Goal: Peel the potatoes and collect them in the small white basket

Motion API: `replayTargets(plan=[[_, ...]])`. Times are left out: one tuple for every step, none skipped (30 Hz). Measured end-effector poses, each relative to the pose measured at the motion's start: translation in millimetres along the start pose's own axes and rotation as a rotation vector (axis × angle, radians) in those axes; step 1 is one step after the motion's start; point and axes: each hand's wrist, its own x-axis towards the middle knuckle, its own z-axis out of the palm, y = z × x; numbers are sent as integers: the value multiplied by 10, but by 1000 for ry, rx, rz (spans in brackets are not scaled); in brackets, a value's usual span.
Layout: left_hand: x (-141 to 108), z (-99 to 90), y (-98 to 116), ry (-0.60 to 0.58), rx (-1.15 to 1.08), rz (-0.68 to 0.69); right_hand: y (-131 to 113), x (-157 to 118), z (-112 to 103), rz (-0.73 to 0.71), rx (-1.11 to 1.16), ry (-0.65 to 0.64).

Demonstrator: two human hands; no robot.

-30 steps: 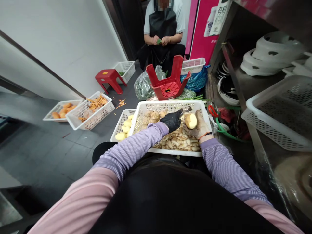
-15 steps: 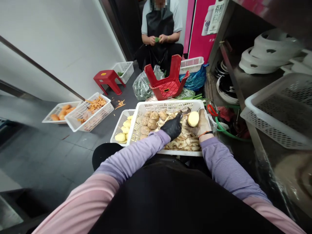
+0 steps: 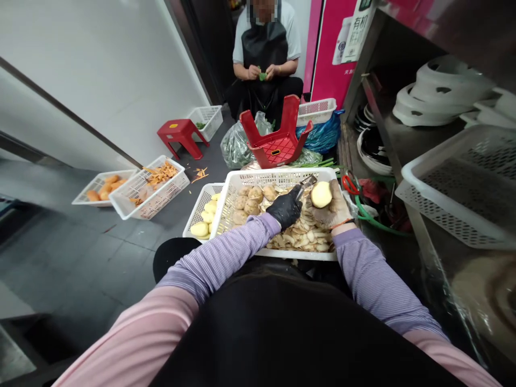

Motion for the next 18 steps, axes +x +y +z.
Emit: replayTargets(plan=[[61, -79, -9, 9, -4, 2, 17, -31, 18, 34, 1, -13], [112, -147, -16, 12, -2, 11, 33, -55, 32, 48, -22, -26], [154, -198, -20, 6, 8, 26, 48, -71, 44, 49, -50, -35], [183, -232, -21, -11, 27, 45, 61, -79, 53, 39, -76, -38], [199, -244, -18, -33, 56, 68, 73, -78, 60, 19, -95, -32], [197, -233, -12, -55, 90, 88, 85, -68, 63, -8, -109, -12], [174, -196, -6, -73, 126, 104, 94, -50, 63, -41, -119, 19], [127, -135, 1, -83, 157, 114, 101, -24, 58, -77, -127, 55], [58, -54, 4, -94, 179, 123, 102, 8, 49, -106, -136, 91], [-28, 41, 4, -113, 191, 136, 96, 43, 36, -132, -143, 125], [-122, 138, -2, -143, 194, 156, 83, 79, 21, -155, -146, 155], [-211, 226, -14, -181, 187, 181, 63, 112, 4, -176, -141, 173], [-282, 292, -30, -219, 177, 201, 39, 138, -11, -194, -129, 180], [-324, 329, -48, -240, 167, 207, 15, 156, -24, -199, -112, 174], [-329, 333, -62, -229, 156, 197, -3, 164, -34, -191, -92, 154], [-296, 307, -71, -187, 147, 172, -12, 162, -39, -166, -70, 132], [-233, 260, -72, -128, 138, 141, -10, 151, -40, -123, -52, 106], [-151, 204, -65, -73, 133, 116, 5, 136, -37, -77, -39, 79]])
